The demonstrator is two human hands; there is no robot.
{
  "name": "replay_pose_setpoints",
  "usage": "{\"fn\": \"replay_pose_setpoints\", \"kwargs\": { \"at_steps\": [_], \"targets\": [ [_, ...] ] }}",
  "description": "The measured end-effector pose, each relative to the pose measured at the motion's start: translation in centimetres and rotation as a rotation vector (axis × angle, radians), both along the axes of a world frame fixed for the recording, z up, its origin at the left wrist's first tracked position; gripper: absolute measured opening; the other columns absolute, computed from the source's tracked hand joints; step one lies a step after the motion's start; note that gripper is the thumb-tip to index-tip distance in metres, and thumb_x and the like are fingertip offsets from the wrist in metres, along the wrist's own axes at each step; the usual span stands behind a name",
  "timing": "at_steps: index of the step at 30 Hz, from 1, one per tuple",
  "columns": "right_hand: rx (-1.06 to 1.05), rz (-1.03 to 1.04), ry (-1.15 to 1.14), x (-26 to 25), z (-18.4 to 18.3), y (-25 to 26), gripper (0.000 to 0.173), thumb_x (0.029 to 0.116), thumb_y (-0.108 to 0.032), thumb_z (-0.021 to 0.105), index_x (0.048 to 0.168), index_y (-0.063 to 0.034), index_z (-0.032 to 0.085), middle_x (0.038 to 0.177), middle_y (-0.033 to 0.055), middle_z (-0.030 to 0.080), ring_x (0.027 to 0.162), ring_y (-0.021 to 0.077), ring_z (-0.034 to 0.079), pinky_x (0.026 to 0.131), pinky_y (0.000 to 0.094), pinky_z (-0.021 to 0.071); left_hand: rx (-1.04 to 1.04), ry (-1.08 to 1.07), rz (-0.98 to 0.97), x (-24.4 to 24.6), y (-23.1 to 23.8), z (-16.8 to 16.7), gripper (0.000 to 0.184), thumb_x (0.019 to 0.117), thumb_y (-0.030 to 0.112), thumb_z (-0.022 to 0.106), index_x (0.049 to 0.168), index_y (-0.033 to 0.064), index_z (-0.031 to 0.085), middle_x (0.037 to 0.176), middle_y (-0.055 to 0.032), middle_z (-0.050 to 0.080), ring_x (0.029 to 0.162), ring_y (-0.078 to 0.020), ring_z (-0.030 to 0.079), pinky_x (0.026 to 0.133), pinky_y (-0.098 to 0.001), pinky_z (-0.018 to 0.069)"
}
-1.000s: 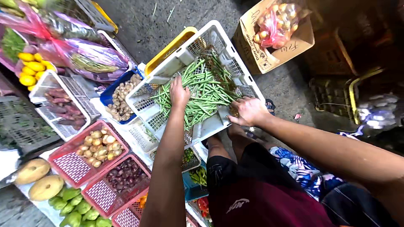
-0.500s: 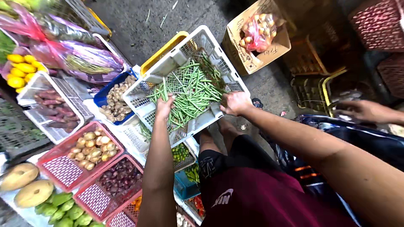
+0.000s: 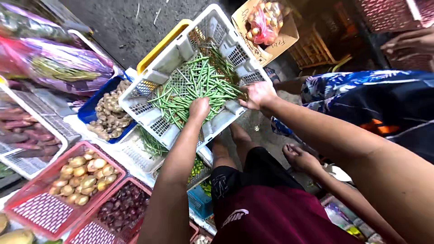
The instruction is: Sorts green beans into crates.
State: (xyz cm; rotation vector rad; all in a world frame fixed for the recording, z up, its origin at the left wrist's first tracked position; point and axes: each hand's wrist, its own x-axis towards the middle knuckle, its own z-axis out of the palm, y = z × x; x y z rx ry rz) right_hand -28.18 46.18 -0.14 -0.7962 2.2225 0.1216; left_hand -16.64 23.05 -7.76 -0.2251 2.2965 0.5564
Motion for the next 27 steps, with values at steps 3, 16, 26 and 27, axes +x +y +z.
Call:
{"fn": "replay_pose_setpoints", "kwargs": {
  "at_steps": [3,16,26,27],
  "targets": [
    [-0.008,-0.016,0.012,0.1,-0.2,0.0,0.056,0.0869,-0.063,0.054,0.106,-0.0135,0.072,0.104,0.0122,0.074,0.100,0.0346,0.071,0.080,0.0602,0.0557,-0.023,0.032,0.008,-0.1,-0.5,1.1,0.032,0.0947,0.021,0.064,0.126,0.0190,0.072,0.112,-0.0130,0.075,0.107,-0.0357,0.071,0.089,-0.0609,0.0562],
    [-0.009,-0.027,-0.003,-0.1,-0.1,0.2,0.057,0.0871,-0.065,0.053,0.105,-0.0138,0.072,0.102,0.0123,0.074,0.097,0.0347,0.072,0.076,0.0595,0.0561,-0.256,0.710,0.556,-8.8,-17.6,16.3,0.037,0.1023,0.031,0.054,0.124,0.0053,0.068,0.110,-0.0159,0.072,0.101,-0.0251,0.070,0.093,-0.0465,0.0535],
    [-0.070,0.008,-0.033,-0.3,-0.1,0.2,0.058,0.0880,-0.061,0.052,0.107,-0.0095,0.071,0.107,0.0141,0.072,0.102,0.0359,0.070,0.077,0.0574,0.0560,0.129,0.064,0.155,-2.2,-3.7,5.6,0.027,0.0969,0.015,0.064,0.122,0.0113,0.073,0.125,-0.0121,0.071,0.119,-0.0307,0.067,0.103,-0.0583,0.0525],
    [-0.068,0.008,-0.037,-0.4,0.0,0.1,0.059,0.0882,-0.061,0.052,0.108,-0.0096,0.071,0.107,0.0144,0.072,0.103,0.0361,0.070,0.077,0.0577,0.0559,0.116,0.013,0.104,-0.7,-2.3,3.7,0.032,0.0960,0.017,0.066,0.127,0.0146,0.072,0.128,-0.0106,0.070,0.120,-0.0308,0.066,0.103,-0.0588,0.0529]
  ]
}}
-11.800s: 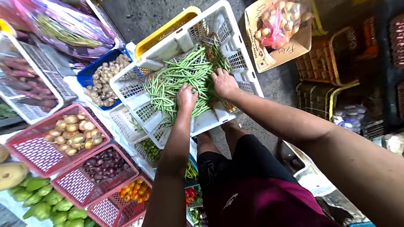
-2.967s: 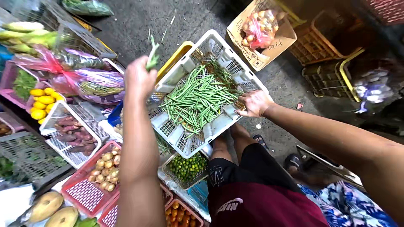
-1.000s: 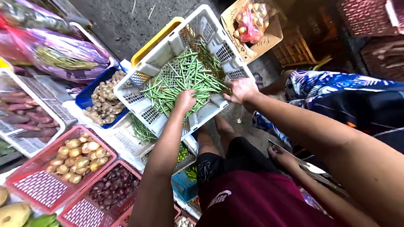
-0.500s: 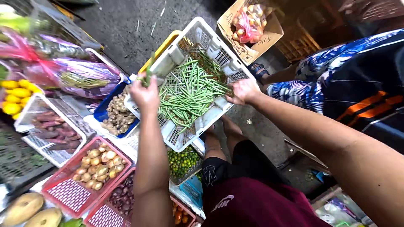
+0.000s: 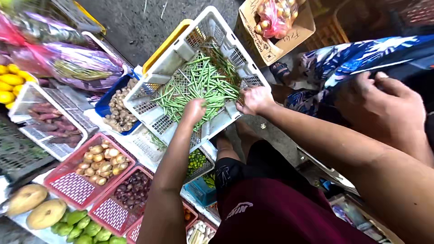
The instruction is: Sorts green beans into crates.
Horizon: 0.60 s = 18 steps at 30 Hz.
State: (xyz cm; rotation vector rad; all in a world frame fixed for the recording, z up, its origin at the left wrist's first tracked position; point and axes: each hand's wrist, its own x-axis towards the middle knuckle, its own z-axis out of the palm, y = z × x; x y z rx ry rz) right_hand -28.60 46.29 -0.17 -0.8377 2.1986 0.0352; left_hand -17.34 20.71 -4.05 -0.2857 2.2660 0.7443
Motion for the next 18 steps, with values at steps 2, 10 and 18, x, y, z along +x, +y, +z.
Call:
{"fn": "replay_pose_setpoints", "kwargs": {
  "at_steps": [2,10,18],
  "targets": [
    [0.002,0.001,-0.005,-0.1,-0.1,-0.4,0.059,0.0885,-0.062,0.051,0.109,-0.0097,0.071,0.107,0.0149,0.072,0.103,0.0367,0.070,0.078,0.0583,0.0559,-0.075,-0.050,-0.067,2.2,2.3,-2.8,0.051,0.0936,0.022,0.071,0.143,0.0205,0.060,0.134,-0.0112,0.067,0.117,-0.0337,0.068,0.096,-0.0602,0.0553],
    [0.006,0.017,0.013,-0.5,-0.8,-2.4,0.058,0.0878,-0.062,0.051,0.107,-0.0112,0.071,0.108,0.0130,0.073,0.103,0.0358,0.070,0.078,0.0578,0.0562,-0.261,-0.109,0.061,-1.2,2.3,-3.5,0.040,0.0919,0.029,0.070,0.130,0.0171,0.070,0.125,-0.0118,0.070,0.113,-0.0347,0.068,0.091,-0.0604,0.0561],
    [0.029,0.027,0.006,-0.6,-0.8,-2.4,0.057,0.0885,-0.063,0.053,0.107,-0.0132,0.072,0.108,0.0118,0.074,0.104,0.0348,0.070,0.080,0.0586,0.0560,0.233,0.161,1.034,2.6,-5.8,0.5,0.046,0.0938,0.031,0.076,0.127,0.0012,0.064,0.120,-0.0149,0.070,0.113,-0.0235,0.068,0.101,-0.0480,0.0559]
  ]
}}
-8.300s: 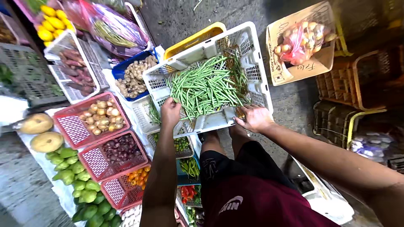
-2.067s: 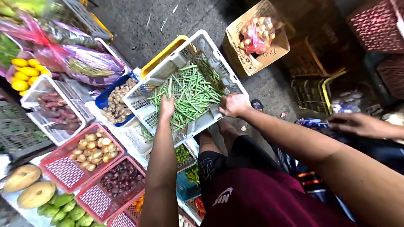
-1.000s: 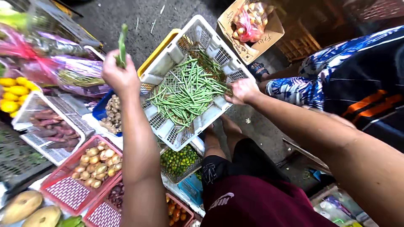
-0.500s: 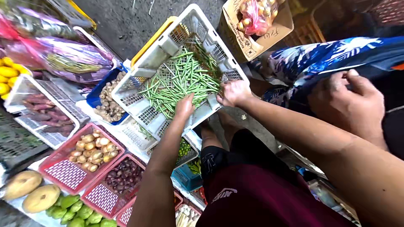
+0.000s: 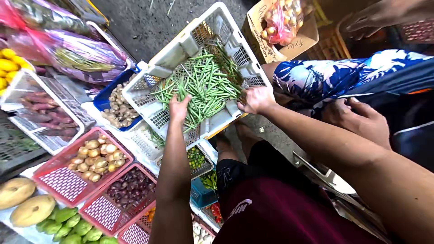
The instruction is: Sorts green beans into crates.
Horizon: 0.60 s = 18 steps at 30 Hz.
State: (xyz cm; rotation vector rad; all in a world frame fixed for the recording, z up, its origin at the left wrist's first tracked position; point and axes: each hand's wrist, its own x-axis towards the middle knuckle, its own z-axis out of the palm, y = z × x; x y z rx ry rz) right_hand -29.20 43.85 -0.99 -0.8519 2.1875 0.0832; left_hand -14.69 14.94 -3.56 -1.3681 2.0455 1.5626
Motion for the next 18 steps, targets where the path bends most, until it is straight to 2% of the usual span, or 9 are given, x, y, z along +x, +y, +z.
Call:
{"fn": "replay_pose_setpoints", "kwargs": {
  "at_steps": [3,7,8,10,12,13,16,17,18],
  "targets": [
    [0.087,-0.008,-0.043,-0.2,0.1,-0.7,0.057,0.0876,-0.065,0.054,0.110,-0.0156,0.072,0.110,0.0125,0.073,0.106,0.0358,0.070,0.082,0.0609,0.0552,0.108,0.216,0.291,0.9,-1.7,-0.7,0.025,0.0965,0.017,0.070,0.117,0.0022,0.068,0.107,-0.0109,0.075,0.101,-0.0208,0.072,0.093,-0.0429,0.0597],
    [0.292,-0.102,-0.198,-1.2,1.1,-3.6,0.049,0.0881,-0.055,0.065,0.104,-0.0094,0.072,0.104,0.0197,0.072,0.103,0.0417,0.069,0.080,0.0668,0.0537,0.229,0.290,0.534,0.9,-1.9,-1.1,0.045,0.0966,0.019,0.072,0.135,0.0014,0.054,0.118,-0.0136,0.070,0.107,-0.0228,0.070,0.096,-0.0437,0.0596],
    [0.325,-0.145,-0.221,-1.4,1.0,-4.6,0.048,0.0887,-0.051,0.068,0.102,-0.0059,0.072,0.103,0.0223,0.071,0.102,0.0437,0.068,0.080,0.0685,0.0528,0.283,0.296,0.583,0.7,-1.8,-0.9,0.043,0.0972,0.017,0.071,0.134,0.0016,0.053,0.113,-0.0140,0.069,0.100,-0.0239,0.071,0.090,-0.0448,0.0613],
    [0.335,-0.224,-0.226,-1.8,-0.3,-6.3,0.052,0.0891,-0.049,0.071,0.112,-0.0026,0.070,0.111,0.0257,0.070,0.106,0.0471,0.067,0.082,0.0714,0.0517,0.389,0.309,0.637,0.4,-1.7,-0.8,0.025,0.1011,0.013,0.064,0.122,0.0003,0.057,0.095,-0.0140,0.072,0.079,-0.0241,0.072,0.076,-0.0421,0.0626],
    [0.289,-0.241,-0.188,-1.5,-2.7,-7.4,0.070,0.0844,-0.048,0.076,0.134,-0.0017,0.059,0.129,0.0276,0.062,0.111,0.0499,0.064,0.083,0.0723,0.0516,0.467,0.337,0.627,0.4,-1.6,-1.1,0.023,0.1029,0.011,0.060,0.121,-0.0014,0.056,0.093,-0.0169,0.073,0.077,-0.0269,0.073,0.077,-0.0446,0.0630],
    [0.262,-0.241,-0.174,-1.5,-3.8,-7.9,0.078,0.0823,-0.048,0.079,0.140,-0.0018,0.054,0.134,0.0282,0.059,0.112,0.0506,0.063,0.083,0.0717,0.0520,0.480,0.356,0.612,0.3,-1.5,-1.3,0.020,0.1016,0.009,0.061,0.119,0.0000,0.056,0.090,-0.0146,0.071,0.077,-0.0259,0.072,0.079,-0.0452,0.0628],
    [0.202,-0.234,-0.167,-1.2,-6.1,-8.7,0.075,0.0801,-0.028,0.082,0.140,0.0020,0.050,0.135,0.0316,0.056,0.113,0.0519,0.062,0.084,0.0698,0.0537,0.371,0.269,0.456,-1.0,-0.8,-1.6,0.023,0.0934,0.004,0.069,0.116,0.0025,0.062,0.089,-0.0084,0.066,0.069,-0.0181,0.065,0.069,-0.0370,0.0606],
    [0.176,-0.207,-0.156,-1.0,-6.6,-8.6,0.068,0.0805,-0.020,0.081,0.137,0.0033,0.051,0.132,0.0318,0.057,0.112,0.0516,0.063,0.084,0.0688,0.0542,0.243,0.154,0.365,-1.9,-0.5,-1.8,0.026,0.0905,0.007,0.075,0.114,0.0013,0.064,0.090,-0.0099,0.067,0.067,-0.0178,0.064,0.065,-0.0349,0.0599],
    [0.153,-0.180,-0.145,-0.5,-6.9,-8.4,0.061,0.0808,-0.015,0.079,0.133,0.0032,0.055,0.130,0.0313,0.058,0.111,0.0511,0.063,0.085,0.0686,0.0542,0.094,-0.004,0.239,-2.9,-0.2,-2.2,0.032,0.0882,0.015,0.080,0.113,0.0007,0.065,0.093,-0.0117,0.068,0.071,-0.0199,0.065,0.066,-0.0372,0.0593]
  ]
}}
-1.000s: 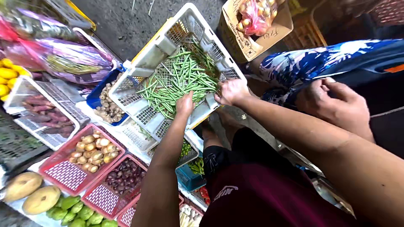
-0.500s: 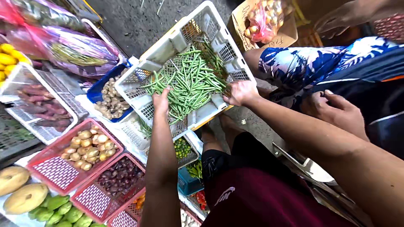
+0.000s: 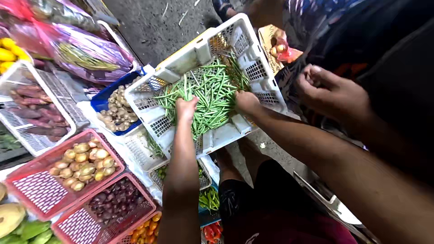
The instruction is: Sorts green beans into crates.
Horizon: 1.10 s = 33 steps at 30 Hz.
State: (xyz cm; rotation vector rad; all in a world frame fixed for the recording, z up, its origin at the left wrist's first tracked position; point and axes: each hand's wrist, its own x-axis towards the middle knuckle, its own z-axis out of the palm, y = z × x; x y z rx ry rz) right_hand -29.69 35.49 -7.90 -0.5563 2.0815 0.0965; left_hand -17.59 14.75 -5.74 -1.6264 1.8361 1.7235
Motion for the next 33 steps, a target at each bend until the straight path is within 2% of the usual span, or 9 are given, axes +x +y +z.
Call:
{"fn": "replay_pose_setpoints", "kwargs": {
  "at_steps": [4,7,11,15,19,23,28,30,33],
  "targets": [
    [0.010,0.034,-0.087,2.5,1.2,1.9,0.040,0.0871,-0.027,0.077,0.117,-0.0027,0.068,0.117,0.0258,0.068,0.107,0.0478,0.065,0.083,0.0715,0.0520,-0.253,-0.510,-0.421,-3.5,2.1,-2.1,0.072,0.0823,0.050,0.082,0.130,0.0001,0.063,0.115,-0.0263,0.070,0.110,-0.0434,0.068,0.093,-0.0674,0.0524],
    [0.037,0.026,-0.171,2.5,2.6,2.5,0.046,0.0915,-0.041,0.072,0.118,-0.0031,0.070,0.119,0.0233,0.069,0.113,0.0448,0.065,0.090,0.0711,0.0499,-0.275,-0.597,-0.534,-4.3,3.6,-3.0,0.086,0.0827,0.055,0.081,0.140,-0.0026,0.053,0.121,-0.0269,0.068,0.113,-0.0440,0.067,0.093,-0.0657,0.0540],
    [-0.212,-0.027,0.031,-0.9,1.9,1.4,0.051,0.0901,-0.016,0.071,0.140,-0.0089,0.060,0.141,0.0226,0.057,0.124,0.0458,0.059,0.090,0.0667,0.0540,-0.316,-0.542,-0.586,-3.4,4.3,-2.3,0.066,0.0890,0.041,0.077,0.139,0.0009,0.058,0.121,-0.0267,0.068,0.112,-0.0445,0.067,0.093,-0.0664,0.0537],
    [-0.367,0.027,0.147,-5.2,-1.1,-2.9,0.084,0.0804,-0.012,0.081,0.154,-0.0067,0.042,0.156,0.0208,0.044,0.145,0.0443,0.040,0.104,0.0625,0.0497,-0.385,-0.601,-0.643,-3.8,5.5,-2.7,0.086,0.0841,0.047,0.081,0.148,0.0011,0.047,0.135,-0.0260,0.062,0.118,-0.0429,0.065,0.096,-0.0635,0.0543],
    [-0.297,0.179,0.148,-6.3,-2.4,-5.4,0.074,0.0785,-0.007,0.078,0.146,-0.0041,0.049,0.144,0.0260,0.053,0.130,0.0485,0.053,0.097,0.0683,0.0483,-0.408,-0.488,-0.617,-3.4,5.4,-4.1,0.069,0.0863,0.040,0.080,0.141,0.0044,0.058,0.144,-0.0199,0.058,0.125,-0.0377,0.062,0.100,-0.0597,0.0536],
    [-0.165,0.183,0.062,-5.6,-1.6,-4.6,0.061,0.0759,-0.006,0.078,0.134,-0.0051,0.059,0.132,0.0264,0.060,0.109,0.0505,0.064,0.080,0.0716,0.0540,-0.402,-0.495,-0.535,-2.8,5.8,-4.8,0.070,0.0879,0.038,0.078,0.146,0.0107,0.052,0.149,-0.0197,0.051,0.121,-0.0371,0.063,0.096,-0.0553,0.0570],
    [-0.098,-0.089,-0.020,-4.7,2.2,-1.0,0.049,0.0924,-0.019,0.070,0.137,-0.0025,0.057,0.118,0.0320,0.066,0.111,0.0537,0.064,0.088,0.0758,0.0496,-0.305,-0.544,-0.574,-3.3,6.0,-3.0,0.077,0.0871,0.025,0.076,0.153,0.0078,0.040,0.123,-0.0210,0.069,0.113,-0.0389,0.069,0.091,-0.0597,0.0569],
    [-0.185,-0.218,-0.069,-3.7,3.3,1.7,0.039,0.1022,-0.023,0.058,0.136,-0.0045,0.056,0.114,0.0304,0.067,0.103,0.0511,0.066,0.085,0.0741,0.0508,-0.211,-0.480,-0.601,-2.9,6.0,-0.3,0.069,0.0881,0.030,0.075,0.146,0.0035,0.048,0.121,-0.0229,0.068,0.112,-0.0402,0.067,0.092,-0.0626,0.0552],
    [-0.381,-0.471,-0.219,-1.7,5.0,4.9,0.030,0.1093,-0.027,0.049,0.131,-0.0074,0.057,0.100,0.0204,0.066,0.080,0.0349,0.065,0.070,0.0577,0.0550,-0.124,-0.276,-0.507,-0.5,5.8,4.2,0.049,0.0889,0.027,0.075,0.127,0.0002,0.063,0.111,-0.0227,0.069,0.105,-0.0385,0.069,0.089,-0.0621,0.0554]
  ]
}}
